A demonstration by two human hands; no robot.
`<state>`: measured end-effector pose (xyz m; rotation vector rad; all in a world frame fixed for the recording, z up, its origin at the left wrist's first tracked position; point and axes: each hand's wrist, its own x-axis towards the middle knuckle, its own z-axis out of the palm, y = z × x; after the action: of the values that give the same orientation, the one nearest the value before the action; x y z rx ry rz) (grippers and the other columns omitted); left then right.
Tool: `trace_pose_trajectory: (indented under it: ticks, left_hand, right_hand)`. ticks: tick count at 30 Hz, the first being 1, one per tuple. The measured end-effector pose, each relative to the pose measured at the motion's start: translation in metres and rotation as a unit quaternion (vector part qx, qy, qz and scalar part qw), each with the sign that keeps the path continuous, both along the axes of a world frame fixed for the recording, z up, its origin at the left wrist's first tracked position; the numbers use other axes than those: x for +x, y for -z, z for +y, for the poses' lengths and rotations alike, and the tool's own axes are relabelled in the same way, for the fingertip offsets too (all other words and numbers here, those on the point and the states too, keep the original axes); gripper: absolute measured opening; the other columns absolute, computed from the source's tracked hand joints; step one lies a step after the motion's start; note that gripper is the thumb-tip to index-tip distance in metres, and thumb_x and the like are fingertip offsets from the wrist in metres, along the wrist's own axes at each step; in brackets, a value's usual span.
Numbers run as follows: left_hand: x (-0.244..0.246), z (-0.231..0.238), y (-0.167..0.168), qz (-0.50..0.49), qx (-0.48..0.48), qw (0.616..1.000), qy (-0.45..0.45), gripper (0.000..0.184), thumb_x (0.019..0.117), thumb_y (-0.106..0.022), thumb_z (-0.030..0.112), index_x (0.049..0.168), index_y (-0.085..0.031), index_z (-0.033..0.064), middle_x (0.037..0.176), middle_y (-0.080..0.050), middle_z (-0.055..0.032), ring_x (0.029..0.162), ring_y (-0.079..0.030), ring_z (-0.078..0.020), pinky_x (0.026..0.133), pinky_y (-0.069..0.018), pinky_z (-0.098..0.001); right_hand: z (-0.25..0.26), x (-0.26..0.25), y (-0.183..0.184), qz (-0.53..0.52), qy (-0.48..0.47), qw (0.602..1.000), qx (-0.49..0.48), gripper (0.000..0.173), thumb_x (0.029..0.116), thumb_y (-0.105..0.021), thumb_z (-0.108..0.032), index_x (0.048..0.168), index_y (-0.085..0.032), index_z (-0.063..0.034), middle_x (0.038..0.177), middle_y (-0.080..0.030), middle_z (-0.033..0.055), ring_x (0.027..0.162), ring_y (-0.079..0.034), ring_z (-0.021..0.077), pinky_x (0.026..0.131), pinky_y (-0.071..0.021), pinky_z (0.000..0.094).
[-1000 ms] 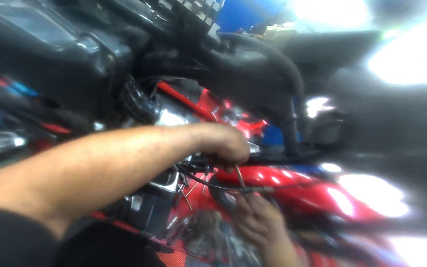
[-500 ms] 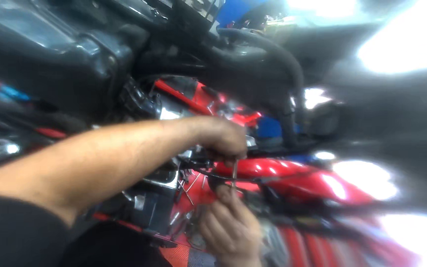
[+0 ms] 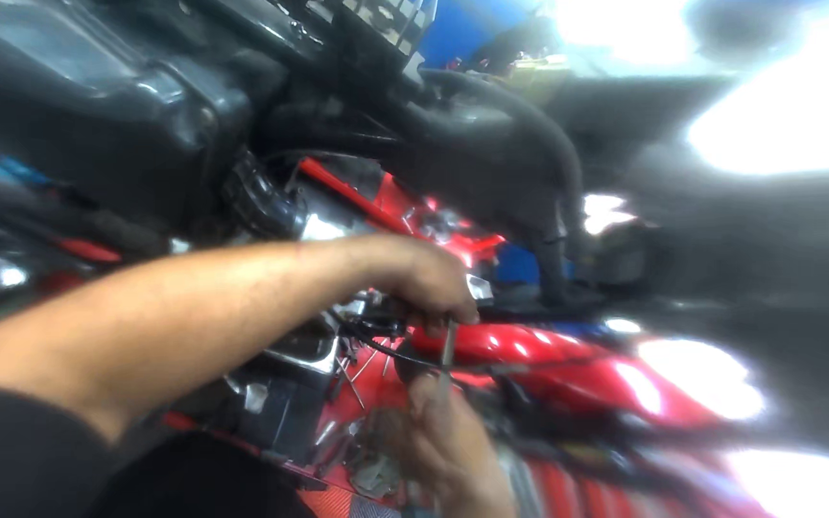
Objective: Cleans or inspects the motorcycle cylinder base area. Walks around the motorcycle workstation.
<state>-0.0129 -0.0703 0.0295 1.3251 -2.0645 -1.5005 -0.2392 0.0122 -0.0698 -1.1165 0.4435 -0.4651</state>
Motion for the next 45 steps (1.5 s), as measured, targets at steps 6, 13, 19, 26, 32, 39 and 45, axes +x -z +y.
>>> trace_pose_trajectory:
  ticks: [6,13,19,26,32,39,45]
  left_hand:
    - [-0.004,0.004,-0.006,-0.045,-0.003,0.999,-0.013,0.035,0.105,-0.057,0.037,0.092,-0.072,0.0073,0.071,-0.069,-0.0025,0.053,-0.058,-0.0099,0.052,-0.0495,-0.0303]
    - [-0.012,0.012,-0.01,-0.043,0.046,0.994,-0.088,0.021,0.0988,-0.064,0.025,0.091,-0.069,0.0066,0.069,-0.067,-0.0024,0.048,-0.053,-0.0089,0.047,-0.0448,-0.0274]
    - [-0.013,0.012,-0.011,-0.035,0.068,0.993,-0.091,0.019,0.0988,-0.064,0.021,0.089,-0.067,0.0057,0.064,-0.064,-0.0029,0.045,-0.052,-0.0082,0.043,-0.0431,-0.0253]
    - [-0.007,0.006,-0.016,-0.064,0.02,0.997,-0.031,0.024,0.0996,-0.065,0.024,0.087,-0.068,0.0041,0.065,-0.064,-0.0041,0.049,-0.056,-0.0098,0.049,-0.0489,-0.0282]
    - [-0.003,0.001,-0.02,-0.107,-0.023,0.994,0.011,0.032,0.1009,-0.064,0.031,0.083,-0.07,0.0054,0.064,-0.065,-0.0022,0.049,-0.056,-0.0092,0.05,-0.0488,-0.0289]
    - [-0.001,0.004,-0.015,-0.114,-0.067,0.991,0.024,0.037,0.1039,-0.058,0.032,0.083,-0.07,0.0046,0.067,-0.064,-0.004,0.053,-0.056,-0.0121,0.053,-0.0494,-0.0345]
    - [0.0,0.007,-0.013,-0.03,0.004,1.0,-0.008,0.035,0.1046,-0.057,0.035,0.091,-0.069,0.0041,0.07,-0.065,-0.0045,0.052,-0.057,-0.0109,0.051,-0.0496,-0.0299]
  right_hand:
    - [-0.06,-0.062,-0.019,0.116,0.042,0.989,-0.076,0.042,0.0882,-0.071,-0.059,0.096,-0.077,-0.0186,0.053,-0.058,-0.0075,0.039,-0.049,-0.0001,0.035,-0.0408,0.0182]
    - [-0.135,-0.097,-0.038,0.181,0.019,0.971,-0.155,0.021,0.0815,-0.084,-0.035,0.093,-0.078,-0.0186,0.062,-0.061,-0.0046,0.047,-0.052,0.0008,0.044,-0.0451,0.0174]
    - [-0.115,-0.075,-0.03,0.155,0.034,0.987,0.0,0.022,0.0858,-0.077,-0.038,0.082,-0.078,-0.0167,0.056,-0.059,-0.0053,0.042,-0.051,-0.0002,0.039,-0.0429,0.0163]
    - [-0.026,-0.044,-0.009,-0.09,-0.011,0.978,0.185,0.034,0.0994,-0.06,-0.042,0.081,-0.068,-0.0151,0.051,-0.043,-0.01,0.042,-0.046,0.0053,0.043,-0.0428,0.0247]
    - [0.052,0.066,-0.033,-0.264,0.049,0.919,0.287,0.032,0.0958,-0.062,-0.04,0.077,-0.062,-0.0141,0.053,-0.044,-0.0061,0.045,-0.049,0.0117,0.046,-0.0415,0.0298]
    - [0.053,0.119,-0.04,-0.326,0.089,0.913,0.231,0.038,0.0997,-0.057,-0.04,0.073,-0.058,-0.0125,0.052,-0.045,-0.0046,0.045,-0.05,0.0124,0.047,-0.042,0.0302]
    - [0.049,0.076,-0.006,-0.139,0.082,0.983,0.089,0.029,0.1041,-0.059,-0.035,0.09,-0.063,-0.0095,0.05,-0.048,-0.004,0.043,-0.054,0.0107,0.047,-0.0504,0.0308]
